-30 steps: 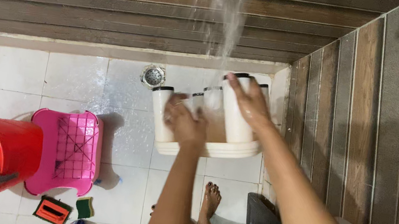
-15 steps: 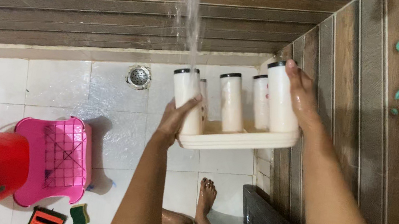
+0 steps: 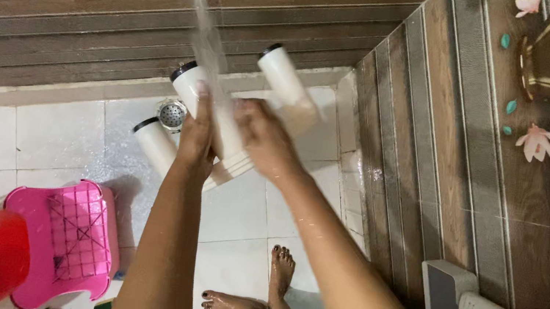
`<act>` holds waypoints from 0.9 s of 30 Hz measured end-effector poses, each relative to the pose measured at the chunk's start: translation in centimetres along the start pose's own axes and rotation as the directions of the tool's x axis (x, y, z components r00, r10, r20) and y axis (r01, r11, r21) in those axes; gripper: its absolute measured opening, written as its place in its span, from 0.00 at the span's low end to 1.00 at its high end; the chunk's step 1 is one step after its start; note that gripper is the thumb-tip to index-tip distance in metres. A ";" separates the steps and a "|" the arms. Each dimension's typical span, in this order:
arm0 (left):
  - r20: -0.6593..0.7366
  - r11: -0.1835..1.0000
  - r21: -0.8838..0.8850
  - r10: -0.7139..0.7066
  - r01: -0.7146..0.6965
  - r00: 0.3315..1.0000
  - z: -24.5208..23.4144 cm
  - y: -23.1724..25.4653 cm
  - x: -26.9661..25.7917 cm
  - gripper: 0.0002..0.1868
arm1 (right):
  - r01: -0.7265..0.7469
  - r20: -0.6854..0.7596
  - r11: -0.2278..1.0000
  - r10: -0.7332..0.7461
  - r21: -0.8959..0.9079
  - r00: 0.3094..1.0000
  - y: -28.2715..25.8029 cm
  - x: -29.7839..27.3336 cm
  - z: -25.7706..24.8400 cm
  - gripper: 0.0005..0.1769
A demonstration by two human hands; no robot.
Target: The person washes a white plastic stool and a pink plastic stool under running water, rinsing each side thoroughly. They then pour water into a red bucket and add liquid detergent from a blue bottle.
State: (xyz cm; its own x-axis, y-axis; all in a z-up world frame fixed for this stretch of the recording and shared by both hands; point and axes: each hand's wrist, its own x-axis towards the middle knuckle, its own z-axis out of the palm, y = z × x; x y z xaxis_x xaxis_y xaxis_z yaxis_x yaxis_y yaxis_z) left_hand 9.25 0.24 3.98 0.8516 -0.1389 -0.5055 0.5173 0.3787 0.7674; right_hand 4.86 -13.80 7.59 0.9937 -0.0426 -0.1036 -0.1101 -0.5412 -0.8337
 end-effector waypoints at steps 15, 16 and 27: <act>-0.108 0.908 0.400 -0.086 0.123 0.990 0.6 -0.9 -2.8 0.57 | -0.386 0.239 0.863 0.320 0.327 0.917 1.4 6.2 2.7 0.49; -0.129 0.915 0.387 -0.068 0.113 0.989 0.9 -0.7 -2.7 0.56 | -0.381 0.223 0.867 0.322 0.320 0.920 1.4 5.9 3.0 0.51; -0.051 0.987 0.148 -0.057 0.064 0.997 -1.2 -3.1 -3.1 0.42 | -0.207 -0.069 0.971 0.200 -0.119 0.977 -2.9 -5.2 2.8 0.36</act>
State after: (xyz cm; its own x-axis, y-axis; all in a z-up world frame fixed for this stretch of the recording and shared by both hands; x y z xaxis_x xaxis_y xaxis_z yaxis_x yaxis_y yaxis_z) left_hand 4.87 0.58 2.70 0.8151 -0.1140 -0.5680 0.5779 0.2295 0.7832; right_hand -0.05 -9.66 9.01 0.9506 -0.2076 -0.2306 -0.3102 -0.6164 -0.7238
